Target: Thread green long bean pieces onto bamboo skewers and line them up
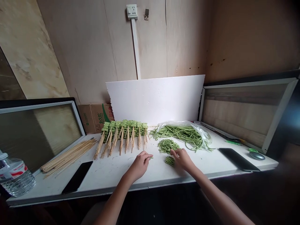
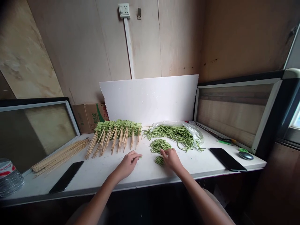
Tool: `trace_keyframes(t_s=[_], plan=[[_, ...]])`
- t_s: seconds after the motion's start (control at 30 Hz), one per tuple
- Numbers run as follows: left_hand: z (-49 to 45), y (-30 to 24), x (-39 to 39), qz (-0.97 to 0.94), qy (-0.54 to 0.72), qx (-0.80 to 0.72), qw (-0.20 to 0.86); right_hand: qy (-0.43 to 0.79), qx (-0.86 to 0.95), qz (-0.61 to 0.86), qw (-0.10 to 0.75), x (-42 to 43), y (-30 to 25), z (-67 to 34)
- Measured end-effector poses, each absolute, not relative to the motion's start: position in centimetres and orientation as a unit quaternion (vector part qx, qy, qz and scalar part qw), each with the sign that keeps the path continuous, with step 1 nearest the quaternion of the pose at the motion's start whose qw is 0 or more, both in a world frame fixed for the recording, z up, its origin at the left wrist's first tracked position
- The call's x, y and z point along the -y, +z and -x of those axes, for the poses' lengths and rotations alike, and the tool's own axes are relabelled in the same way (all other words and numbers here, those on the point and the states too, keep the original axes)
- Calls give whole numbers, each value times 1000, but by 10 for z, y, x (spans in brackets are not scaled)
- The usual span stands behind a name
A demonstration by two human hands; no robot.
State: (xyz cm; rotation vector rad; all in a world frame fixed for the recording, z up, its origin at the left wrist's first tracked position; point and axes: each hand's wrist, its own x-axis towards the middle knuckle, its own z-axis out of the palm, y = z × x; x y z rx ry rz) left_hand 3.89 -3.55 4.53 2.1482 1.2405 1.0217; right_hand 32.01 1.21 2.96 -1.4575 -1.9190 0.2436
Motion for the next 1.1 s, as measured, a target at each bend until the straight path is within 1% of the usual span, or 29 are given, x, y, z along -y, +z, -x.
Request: trace_keyframes(t_s=[0.07, 0.17, 0.23, 0.33, 0.47, 0.63, 0.8, 0.9, 1.0, 1.03, 1.1], plan=[[-43, 48, 38, -774, 385, -443, 236, 116, 753, 529, 374, -4, 38, -313], [-51, 53, 43, -758, 413, -427, 269, 192, 785, 431, 402, 15, 53, -294], [-55, 56, 48, -759, 425, -409, 277, 220, 802, 371, 413, 27, 60, -282], [-59, 61, 53, -768, 440, -401, 237, 201, 818, 323, 432, 38, 64, -271], [-58, 67, 55, -780, 442, -408, 175, 177, 812, 297, 470, 39, 63, -270], [-58, 74, 60, -789, 435, -397, 174, 141, 810, 279, 497, 38, 61, -269], [-62, 78, 64, -769, 457, -386, 225, 89, 814, 260, 512, 43, 68, -267], [-65, 77, 62, -711, 499, -382, 316, 76, 793, 283, 533, 49, 70, -264], [-68, 73, 57, -634, 540, -352, 428, 88, 767, 319, 550, 56, 69, -256], [-68, 72, 56, -619, 549, -340, 447, 100, 760, 327, 553, 59, 69, -253], [-69, 70, 54, -611, 561, -330, 450, 131, 757, 337, 545, 62, 68, -249]])
